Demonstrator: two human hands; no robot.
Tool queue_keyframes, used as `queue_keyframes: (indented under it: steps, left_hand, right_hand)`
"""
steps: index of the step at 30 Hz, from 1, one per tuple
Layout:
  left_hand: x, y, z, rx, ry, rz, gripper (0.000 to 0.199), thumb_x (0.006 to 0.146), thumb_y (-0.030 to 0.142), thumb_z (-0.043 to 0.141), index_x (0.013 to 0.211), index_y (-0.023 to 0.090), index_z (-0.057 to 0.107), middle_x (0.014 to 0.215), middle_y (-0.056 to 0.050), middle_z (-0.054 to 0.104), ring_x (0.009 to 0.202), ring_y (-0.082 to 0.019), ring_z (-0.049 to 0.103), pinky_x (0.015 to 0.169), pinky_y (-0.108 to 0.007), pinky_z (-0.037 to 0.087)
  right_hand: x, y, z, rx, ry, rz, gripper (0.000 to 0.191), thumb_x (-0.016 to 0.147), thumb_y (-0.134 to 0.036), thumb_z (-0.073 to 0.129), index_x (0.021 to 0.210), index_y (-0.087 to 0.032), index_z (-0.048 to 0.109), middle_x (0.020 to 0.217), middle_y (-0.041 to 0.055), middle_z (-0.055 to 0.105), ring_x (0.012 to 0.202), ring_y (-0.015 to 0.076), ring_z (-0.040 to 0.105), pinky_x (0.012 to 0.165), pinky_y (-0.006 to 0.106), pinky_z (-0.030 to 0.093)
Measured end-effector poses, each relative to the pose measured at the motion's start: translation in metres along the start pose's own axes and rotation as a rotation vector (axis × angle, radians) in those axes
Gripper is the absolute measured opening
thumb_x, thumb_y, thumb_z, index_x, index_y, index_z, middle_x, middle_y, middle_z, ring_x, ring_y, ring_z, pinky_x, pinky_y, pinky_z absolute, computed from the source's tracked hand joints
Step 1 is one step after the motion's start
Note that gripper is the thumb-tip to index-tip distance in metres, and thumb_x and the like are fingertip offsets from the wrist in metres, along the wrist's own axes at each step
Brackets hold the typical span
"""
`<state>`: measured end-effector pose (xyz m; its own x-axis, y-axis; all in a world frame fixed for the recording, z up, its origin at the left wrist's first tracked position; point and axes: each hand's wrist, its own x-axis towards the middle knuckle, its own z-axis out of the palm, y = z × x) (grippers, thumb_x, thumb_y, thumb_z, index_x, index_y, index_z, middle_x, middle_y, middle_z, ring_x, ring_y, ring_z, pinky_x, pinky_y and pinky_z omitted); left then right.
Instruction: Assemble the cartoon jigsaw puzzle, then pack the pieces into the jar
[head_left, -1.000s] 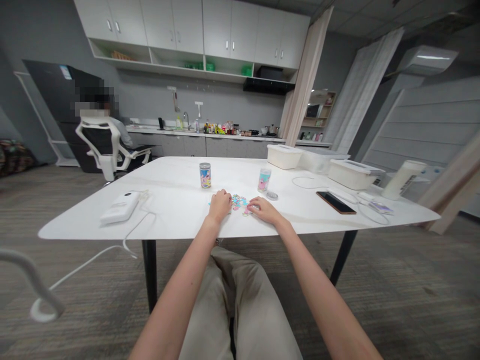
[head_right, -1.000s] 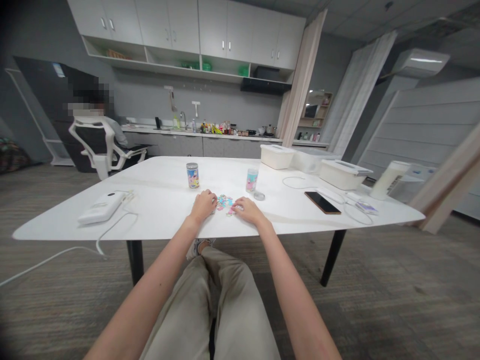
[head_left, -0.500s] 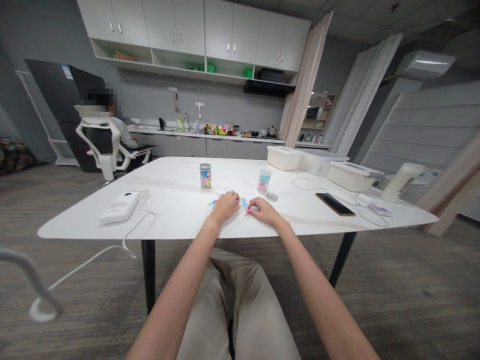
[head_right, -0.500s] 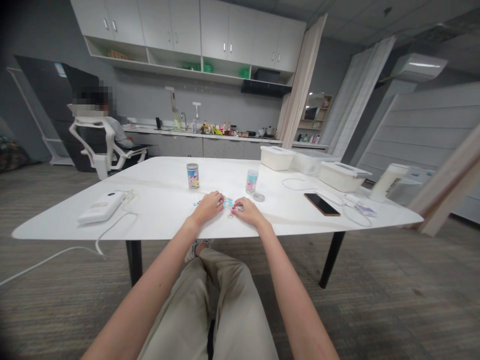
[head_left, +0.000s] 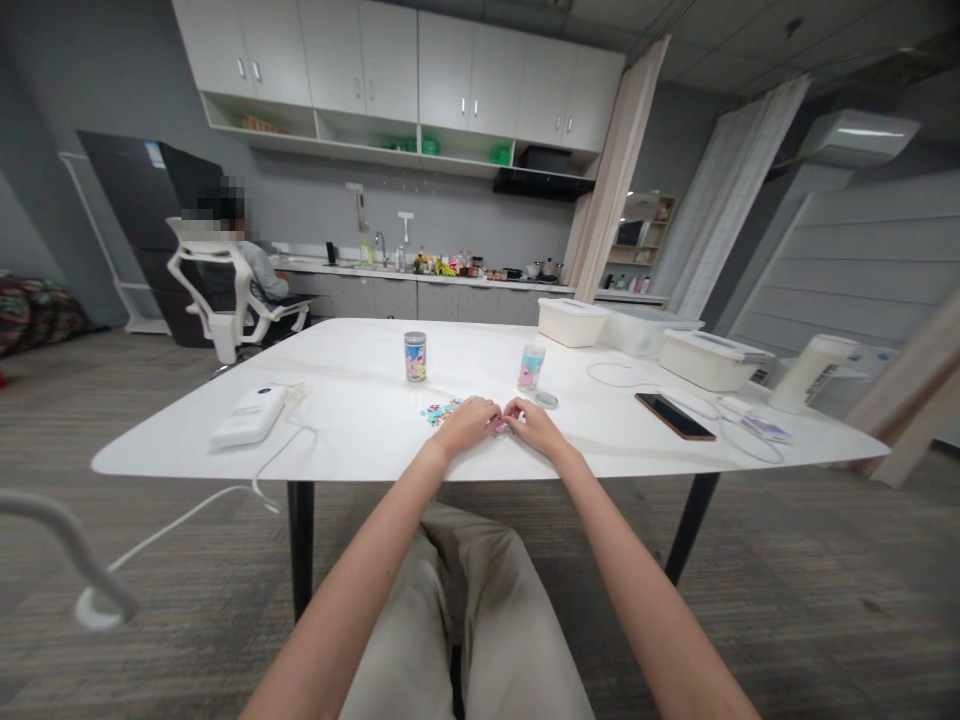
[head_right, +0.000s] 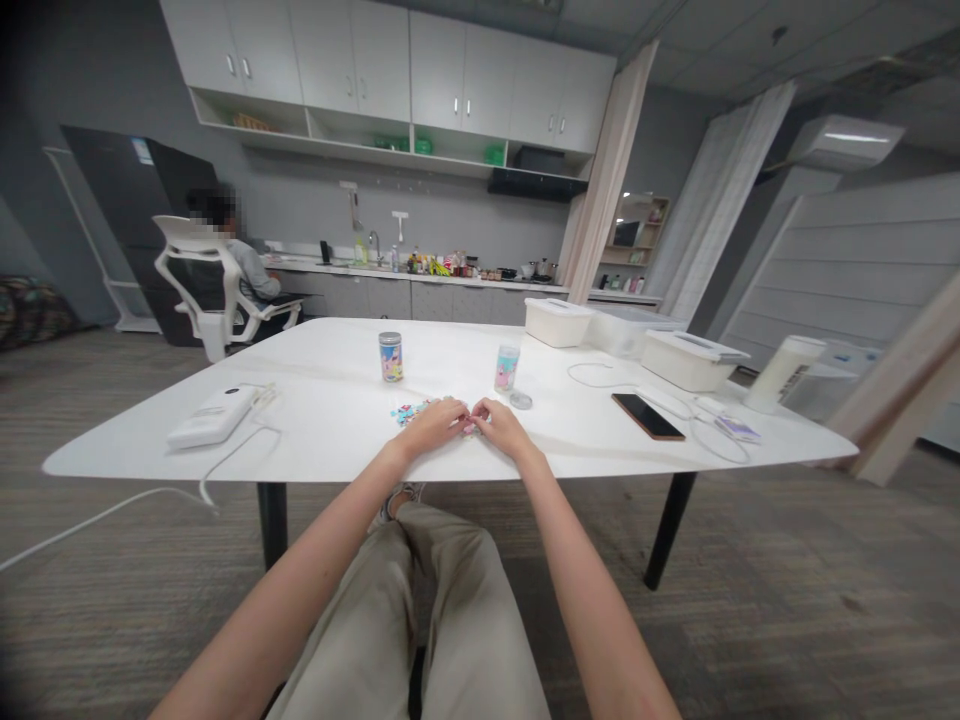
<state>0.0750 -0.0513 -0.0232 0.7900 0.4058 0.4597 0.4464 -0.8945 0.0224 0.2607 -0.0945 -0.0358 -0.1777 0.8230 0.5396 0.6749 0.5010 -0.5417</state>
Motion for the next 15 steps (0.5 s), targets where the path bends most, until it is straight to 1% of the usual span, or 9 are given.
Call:
queue_keyframes:
  steps: [5,10,15]
  left_hand:
    - [0.0013,0.0,-0.0037,0.01,-0.007,-0.021,0.016,0.094,0.022,0.051,0.091,0.016,0.065,0.096,-0.007,0.067,0.095,-0.019,0.06,0.081,-0.03,0.043]
    - [0.0007,-0.0018,-0.0043,-0.003,-0.014,-0.038,0.016,0.092,0.021,0.053,0.087,0.019,0.068,0.094,-0.005,0.067,0.094,-0.018,0.061,0.083,-0.03,0.042]
    - [0.0,-0.0031,0.0003,0.04,0.04,-0.056,0.019,0.094,0.022,0.047,0.096,0.018,0.065,0.097,-0.006,0.066,0.096,-0.02,0.06,0.084,-0.032,0.043]
  right_hand:
    - [-0.0006,-0.002,-0.0002,0.0,0.016,-0.008,0.003,0.082,-0.021,0.06,0.085,-0.019,0.061,0.079,0.0015,0.065,0.073,0.0147,0.056,0.071,0.028,0.043]
    - [-0.0001,-0.0012,0.0008,-0.037,0.011,-0.004,0.004,0.082,-0.019,0.06,0.083,-0.019,0.064,0.077,0.0017,0.066,0.072,0.0147,0.057,0.072,0.028,0.043]
    - [0.0001,-0.0023,0.0017,-0.035,0.042,0.007,0.004,0.083,-0.021,0.059,0.083,-0.019,0.063,0.076,0.001,0.065,0.071,0.0147,0.057,0.072,0.028,0.043]
